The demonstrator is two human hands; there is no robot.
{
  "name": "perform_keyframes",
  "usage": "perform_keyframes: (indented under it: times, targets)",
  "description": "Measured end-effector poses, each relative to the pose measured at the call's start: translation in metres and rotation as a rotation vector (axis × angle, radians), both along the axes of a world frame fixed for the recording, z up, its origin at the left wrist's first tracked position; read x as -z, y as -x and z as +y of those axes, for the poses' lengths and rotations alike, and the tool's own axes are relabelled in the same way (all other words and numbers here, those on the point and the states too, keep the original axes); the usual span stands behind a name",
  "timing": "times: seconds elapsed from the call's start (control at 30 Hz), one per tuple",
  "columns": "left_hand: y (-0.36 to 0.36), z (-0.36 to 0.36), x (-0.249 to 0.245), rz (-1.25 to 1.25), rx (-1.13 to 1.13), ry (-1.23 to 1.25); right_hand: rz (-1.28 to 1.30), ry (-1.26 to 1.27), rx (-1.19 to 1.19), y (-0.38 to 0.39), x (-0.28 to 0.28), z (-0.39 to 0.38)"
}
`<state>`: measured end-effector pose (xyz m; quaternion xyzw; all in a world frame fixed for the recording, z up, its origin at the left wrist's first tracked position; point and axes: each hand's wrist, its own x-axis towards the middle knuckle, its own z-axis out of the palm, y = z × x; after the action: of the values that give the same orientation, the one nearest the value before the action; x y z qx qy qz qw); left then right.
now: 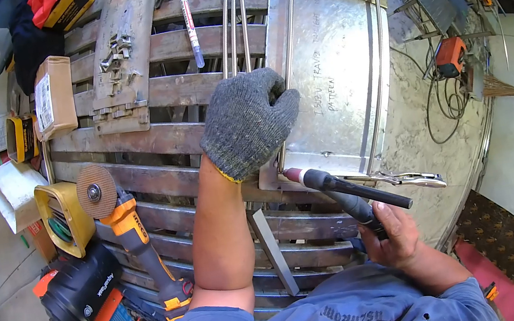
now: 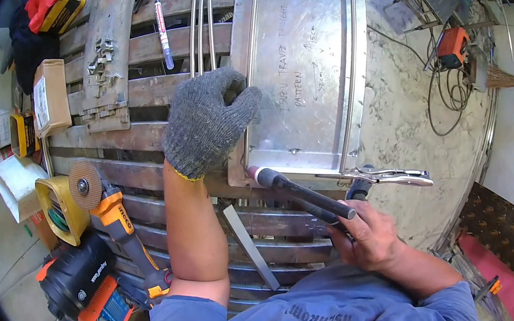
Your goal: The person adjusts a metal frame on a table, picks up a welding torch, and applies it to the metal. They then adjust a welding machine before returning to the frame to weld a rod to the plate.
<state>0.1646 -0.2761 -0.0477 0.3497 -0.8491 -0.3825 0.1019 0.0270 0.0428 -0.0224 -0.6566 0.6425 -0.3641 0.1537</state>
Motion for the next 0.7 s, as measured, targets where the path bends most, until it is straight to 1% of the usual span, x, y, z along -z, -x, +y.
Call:
perform_keyframes:
  times: [0.6,0.7]
  targets:
    - [-0.0012,-0.0002,0.0028,0.023,0.011,0.026,0.003,-0.001,0.003,-0.0032,0.0040,-0.0016]
    - [-0.0011,0.0003,0.0023,0.017,0.005,0.032,-0.010,-0.089,-0.029,-0.0017,-0.0005,0.0032]
